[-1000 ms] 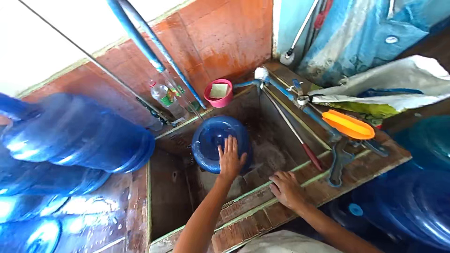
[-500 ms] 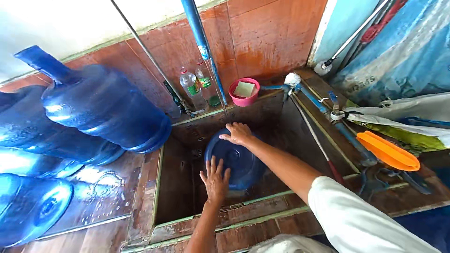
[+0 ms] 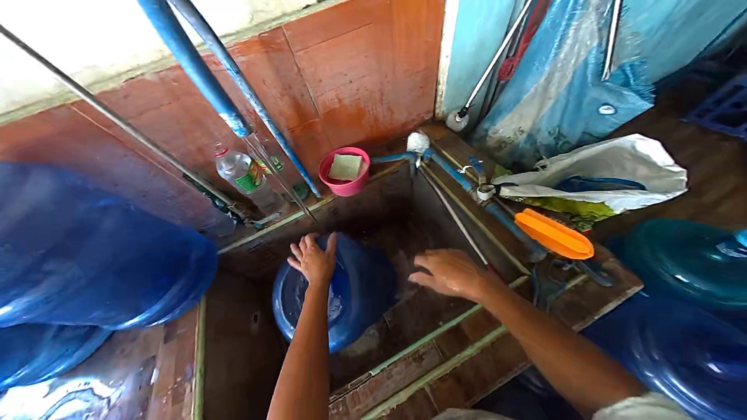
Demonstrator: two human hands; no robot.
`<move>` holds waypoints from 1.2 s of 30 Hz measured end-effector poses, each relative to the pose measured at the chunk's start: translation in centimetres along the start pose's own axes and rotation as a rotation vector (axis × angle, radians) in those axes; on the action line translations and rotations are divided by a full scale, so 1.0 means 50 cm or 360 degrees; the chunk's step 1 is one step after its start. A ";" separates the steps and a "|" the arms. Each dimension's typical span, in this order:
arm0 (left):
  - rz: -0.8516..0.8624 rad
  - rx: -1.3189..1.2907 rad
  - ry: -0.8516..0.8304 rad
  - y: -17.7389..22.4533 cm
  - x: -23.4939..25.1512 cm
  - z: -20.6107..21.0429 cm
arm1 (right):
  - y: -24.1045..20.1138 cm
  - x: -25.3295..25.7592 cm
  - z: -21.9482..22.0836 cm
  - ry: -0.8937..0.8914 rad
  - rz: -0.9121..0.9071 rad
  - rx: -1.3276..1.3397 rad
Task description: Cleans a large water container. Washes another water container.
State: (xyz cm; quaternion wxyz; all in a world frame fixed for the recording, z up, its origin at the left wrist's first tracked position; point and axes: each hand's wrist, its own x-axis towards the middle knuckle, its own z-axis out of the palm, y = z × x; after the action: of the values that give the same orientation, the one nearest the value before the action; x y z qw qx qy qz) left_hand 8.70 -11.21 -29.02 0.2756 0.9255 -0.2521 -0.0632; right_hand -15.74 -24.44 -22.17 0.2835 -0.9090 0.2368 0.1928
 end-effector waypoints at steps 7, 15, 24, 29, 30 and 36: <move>0.0705 0.0353 -0.0350 0.045 -0.119 0.097 | 0.233 0.139 -0.137 0.0811 0.0138 -0.0072; 0.1085 0.0142 -0.0300 -0.066 -0.239 0.056 | 0.455 0.222 -0.157 0.0909 0.0186 -0.0452; 0.0407 0.0035 0.0368 -0.202 -0.266 0.058 | 0.178 0.245 -0.121 0.0746 0.0101 -0.0030; -0.0125 -0.0250 0.0500 -0.261 -0.245 0.017 | -0.136 0.442 0.080 0.0244 -0.0915 0.0857; -0.0481 -0.0459 0.0496 -0.292 -0.228 0.000 | -0.174 0.470 0.113 0.0120 -0.0916 0.1014; -0.1348 -0.1148 0.0158 -0.472 -0.179 -0.057 | -0.163 0.610 0.301 0.0043 -0.0601 0.1049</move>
State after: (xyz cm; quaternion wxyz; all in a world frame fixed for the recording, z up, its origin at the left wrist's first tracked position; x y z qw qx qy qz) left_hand 11.86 11.67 -39.59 0.5371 0.7947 0.1927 -0.2070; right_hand 10.21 -19.17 -45.02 0.5881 -0.7992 0.1180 0.0387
